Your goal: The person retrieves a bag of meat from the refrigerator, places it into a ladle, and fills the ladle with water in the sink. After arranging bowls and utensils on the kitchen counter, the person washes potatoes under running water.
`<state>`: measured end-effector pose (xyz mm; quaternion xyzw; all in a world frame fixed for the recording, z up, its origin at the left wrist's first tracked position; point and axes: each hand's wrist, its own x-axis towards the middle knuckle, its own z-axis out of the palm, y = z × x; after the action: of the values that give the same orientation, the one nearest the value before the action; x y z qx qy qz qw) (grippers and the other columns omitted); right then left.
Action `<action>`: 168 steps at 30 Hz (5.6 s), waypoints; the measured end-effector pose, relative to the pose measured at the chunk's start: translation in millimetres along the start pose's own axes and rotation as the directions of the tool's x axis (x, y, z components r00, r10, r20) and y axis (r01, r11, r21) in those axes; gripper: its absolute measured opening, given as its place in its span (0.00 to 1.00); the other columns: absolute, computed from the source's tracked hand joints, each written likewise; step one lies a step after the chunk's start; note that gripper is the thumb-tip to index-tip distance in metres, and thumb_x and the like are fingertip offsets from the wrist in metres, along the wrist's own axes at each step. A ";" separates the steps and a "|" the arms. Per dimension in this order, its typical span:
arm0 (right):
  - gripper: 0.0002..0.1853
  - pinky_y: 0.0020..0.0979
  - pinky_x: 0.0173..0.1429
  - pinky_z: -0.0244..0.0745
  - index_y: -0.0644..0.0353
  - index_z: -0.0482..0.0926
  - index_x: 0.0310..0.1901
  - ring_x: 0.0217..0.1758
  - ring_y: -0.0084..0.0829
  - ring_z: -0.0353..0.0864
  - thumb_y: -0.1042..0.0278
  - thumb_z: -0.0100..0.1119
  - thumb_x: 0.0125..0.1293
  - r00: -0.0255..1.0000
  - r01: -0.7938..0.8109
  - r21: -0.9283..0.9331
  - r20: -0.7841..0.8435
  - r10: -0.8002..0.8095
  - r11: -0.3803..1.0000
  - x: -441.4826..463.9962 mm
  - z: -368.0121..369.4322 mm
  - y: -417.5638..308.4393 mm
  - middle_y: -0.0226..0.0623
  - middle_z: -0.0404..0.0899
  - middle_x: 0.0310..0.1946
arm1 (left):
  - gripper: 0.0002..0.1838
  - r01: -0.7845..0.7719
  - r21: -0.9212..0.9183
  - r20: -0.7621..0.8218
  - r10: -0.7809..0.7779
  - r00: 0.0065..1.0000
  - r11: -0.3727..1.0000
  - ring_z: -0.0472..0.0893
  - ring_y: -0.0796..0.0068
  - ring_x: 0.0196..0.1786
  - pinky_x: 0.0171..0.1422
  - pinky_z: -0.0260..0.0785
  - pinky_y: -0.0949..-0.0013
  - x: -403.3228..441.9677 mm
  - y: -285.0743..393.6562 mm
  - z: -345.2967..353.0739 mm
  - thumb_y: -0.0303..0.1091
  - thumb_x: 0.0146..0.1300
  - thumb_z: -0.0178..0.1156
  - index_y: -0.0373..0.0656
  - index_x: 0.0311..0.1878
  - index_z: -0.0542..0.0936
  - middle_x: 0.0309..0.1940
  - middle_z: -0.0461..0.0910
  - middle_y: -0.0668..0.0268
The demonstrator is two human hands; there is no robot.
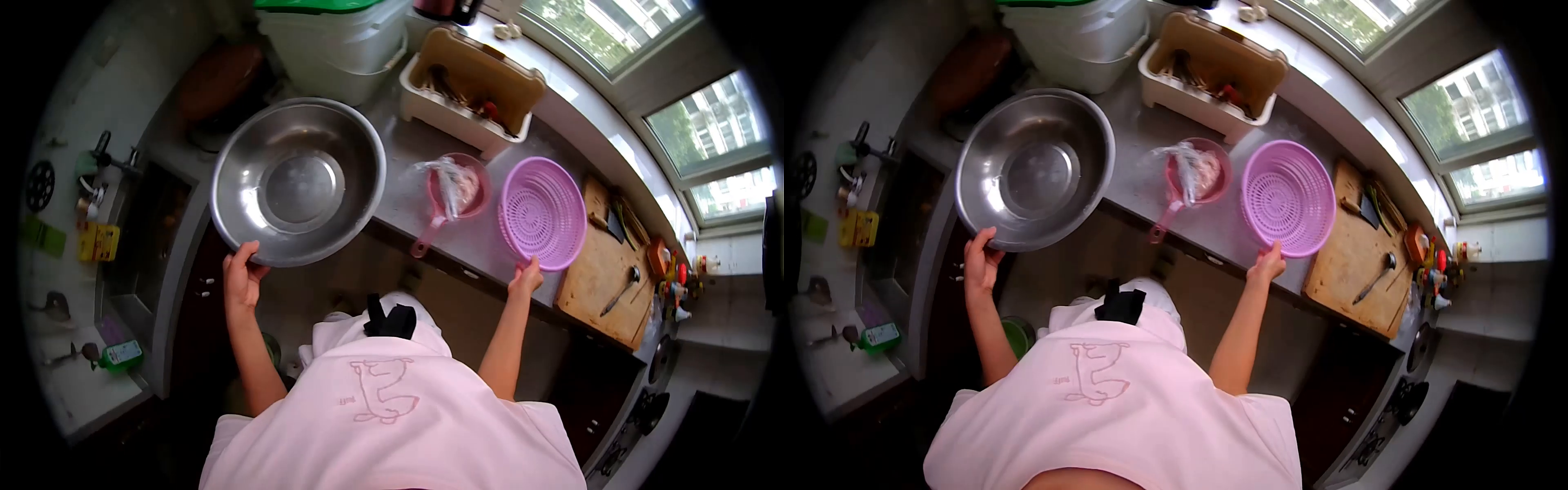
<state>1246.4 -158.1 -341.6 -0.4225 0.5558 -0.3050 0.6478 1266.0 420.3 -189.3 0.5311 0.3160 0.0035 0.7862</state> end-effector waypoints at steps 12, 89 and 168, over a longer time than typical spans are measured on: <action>0.13 0.27 0.47 0.81 0.64 0.77 0.54 0.47 0.27 0.82 0.73 0.58 0.69 0.427 0.382 0.002 0.887 -0.178 0.924 -339.5 113.7 81.6 0.38 0.82 0.46 | 0.05 -0.026 -0.252 -0.224 -0.032 0.974 0.967 0.80 0.80 0.29 0.33 0.78 0.73 -36.4 -16.2 -162.5 0.34 0.59 0.67 0.47 0.32 0.80 0.26 0.78 0.74; 0.22 0.36 0.49 0.86 0.67 0.66 0.61 0.49 0.34 0.83 0.74 0.59 0.68 -0.387 0.590 -0.544 0.458 0.800 0.597 -932.5 232.3 461.3 0.42 0.78 0.51 | 0.28 -0.369 0.051 -0.998 0.039 -0.040 0.928 0.77 0.72 0.51 0.56 0.72 0.66 -28.8 17.1 -676.7 0.30 0.55 0.72 0.34 0.57 0.72 0.52 0.76 0.60; 0.25 0.37 0.54 0.83 0.65 0.65 0.64 0.54 0.33 0.80 0.70 0.58 0.67 -0.482 0.761 -0.397 0.183 0.857 0.513 -937.6 233.7 465.1 0.41 0.76 0.54 | 0.44 0.028 0.508 -0.819 0.492 -0.296 0.861 0.68 0.58 0.64 0.70 0.60 0.57 -58.3 93.1 -689.7 0.35 0.48 0.79 0.38 0.67 0.67 0.62 0.67 0.54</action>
<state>1256.4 913.9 -314.5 -0.5705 -0.2494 0.6539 0.4298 904.8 1015.3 -245.5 0.4954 0.6844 0.5230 0.1124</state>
